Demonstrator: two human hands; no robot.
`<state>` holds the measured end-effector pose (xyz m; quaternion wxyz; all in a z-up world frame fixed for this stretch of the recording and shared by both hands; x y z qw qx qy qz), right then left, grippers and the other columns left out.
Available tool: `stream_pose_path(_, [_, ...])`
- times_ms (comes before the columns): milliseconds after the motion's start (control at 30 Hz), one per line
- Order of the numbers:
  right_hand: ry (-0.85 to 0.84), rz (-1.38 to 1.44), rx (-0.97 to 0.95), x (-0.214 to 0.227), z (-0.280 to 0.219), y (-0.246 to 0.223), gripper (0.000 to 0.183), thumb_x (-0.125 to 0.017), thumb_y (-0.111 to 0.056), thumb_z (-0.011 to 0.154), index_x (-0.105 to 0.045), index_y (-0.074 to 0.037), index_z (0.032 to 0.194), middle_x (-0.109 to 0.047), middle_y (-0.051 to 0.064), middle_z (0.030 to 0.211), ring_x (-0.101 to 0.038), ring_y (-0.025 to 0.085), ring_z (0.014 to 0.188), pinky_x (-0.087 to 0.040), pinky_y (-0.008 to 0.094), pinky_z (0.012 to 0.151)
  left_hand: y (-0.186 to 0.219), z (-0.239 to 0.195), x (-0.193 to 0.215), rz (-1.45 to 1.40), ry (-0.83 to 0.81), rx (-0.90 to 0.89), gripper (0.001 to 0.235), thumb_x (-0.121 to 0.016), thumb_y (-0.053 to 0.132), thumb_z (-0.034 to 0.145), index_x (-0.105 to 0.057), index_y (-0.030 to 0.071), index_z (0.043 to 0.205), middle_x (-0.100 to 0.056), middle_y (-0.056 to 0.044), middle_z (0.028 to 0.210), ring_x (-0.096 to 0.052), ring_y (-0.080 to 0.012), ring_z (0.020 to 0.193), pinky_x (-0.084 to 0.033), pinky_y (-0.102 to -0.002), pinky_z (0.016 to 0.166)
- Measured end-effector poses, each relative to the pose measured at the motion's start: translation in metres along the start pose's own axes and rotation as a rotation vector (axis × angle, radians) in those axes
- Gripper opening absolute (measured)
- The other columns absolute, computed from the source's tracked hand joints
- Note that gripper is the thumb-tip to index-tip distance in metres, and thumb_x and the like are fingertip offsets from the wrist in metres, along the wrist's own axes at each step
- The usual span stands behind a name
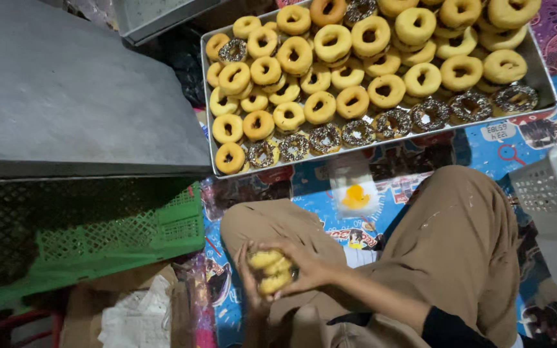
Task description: The person sits on the floor and repeatedly picks donuts from a metal tray, places them into small clear plastic bags, and sets the filled bags into a white plastic basket. The tray contains plain and chocolate-sprinkled donuts.
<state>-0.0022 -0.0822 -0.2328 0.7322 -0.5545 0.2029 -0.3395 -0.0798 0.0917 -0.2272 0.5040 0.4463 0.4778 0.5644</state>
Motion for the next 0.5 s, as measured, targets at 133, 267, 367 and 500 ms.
stream_pose_path(133, [-0.085, -0.141, 0.062, -0.014, -0.01, 0.022, 0.11, -0.094, -0.045, 0.071, -0.039, -0.007, 0.157, -0.052, 0.018, 0.152, -0.052, 0.037, 0.142, -0.041, 0.048, 0.119, -0.011, -0.032, -0.002, 0.14, 0.1, -0.113, 0.123, -0.059, 0.082, 0.086, -0.017, -0.005, 0.162, -0.035, -0.021, 0.157, -0.045, -0.0334, 0.142, -0.04, -0.047, 0.118])
stream_pose_path(267, [-0.071, -0.154, 0.091, -0.016, -0.01, 0.024, 0.109, -0.091, -0.047, 0.071, -0.038, -0.007, 0.158, -0.051, 0.017, 0.155, -0.051, 0.037, 0.145, -0.041, 0.048, 0.121, -0.023, -0.038, -0.011, 0.075, 0.092, -0.052, 0.119, -0.057, 0.082, 0.087, -0.022, -0.005, 0.16, -0.038, -0.021, 0.155, -0.046, -0.0336, 0.141, -0.04, -0.047, 0.117])
stream_pose_path(367, [-0.004, -0.215, 0.155, -0.007, -0.013, 0.0, 0.113, -0.094, -0.044, 0.065, -0.037, -0.005, 0.154, -0.05, 0.02, 0.152, -0.049, 0.04, 0.141, -0.039, 0.049, 0.118, -0.02, -0.04, -0.026, 0.016, 0.026, 0.005, 0.116, -0.056, 0.081, 0.087, -0.025, -0.005, 0.158, -0.041, -0.022, 0.155, -0.047, -0.0338, 0.14, -0.04, -0.047, 0.117])
stream_pose_path(500, [0.051, -0.063, -0.09, 0.056, -0.034, -0.035, 0.097, -0.096, -0.035, 0.061, -0.05, -0.006, 0.142, -0.065, 0.011, 0.132, -0.064, 0.028, 0.122, -0.052, 0.042, 0.106, -0.019, -0.024, -0.068, -0.088, -0.178, 0.113, 0.113, -0.054, 0.081, 0.088, -0.03, -0.006, 0.156, -0.044, -0.023, 0.153, -0.049, -0.034, 0.139, -0.04, -0.047, 0.116])
Point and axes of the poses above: each hand's wrist, its own z-axis towards the middle knuckle, its own x-axis out of the back of the hand, y = z × x, the point moved 1 cm from there along z, towards the middle knuckle
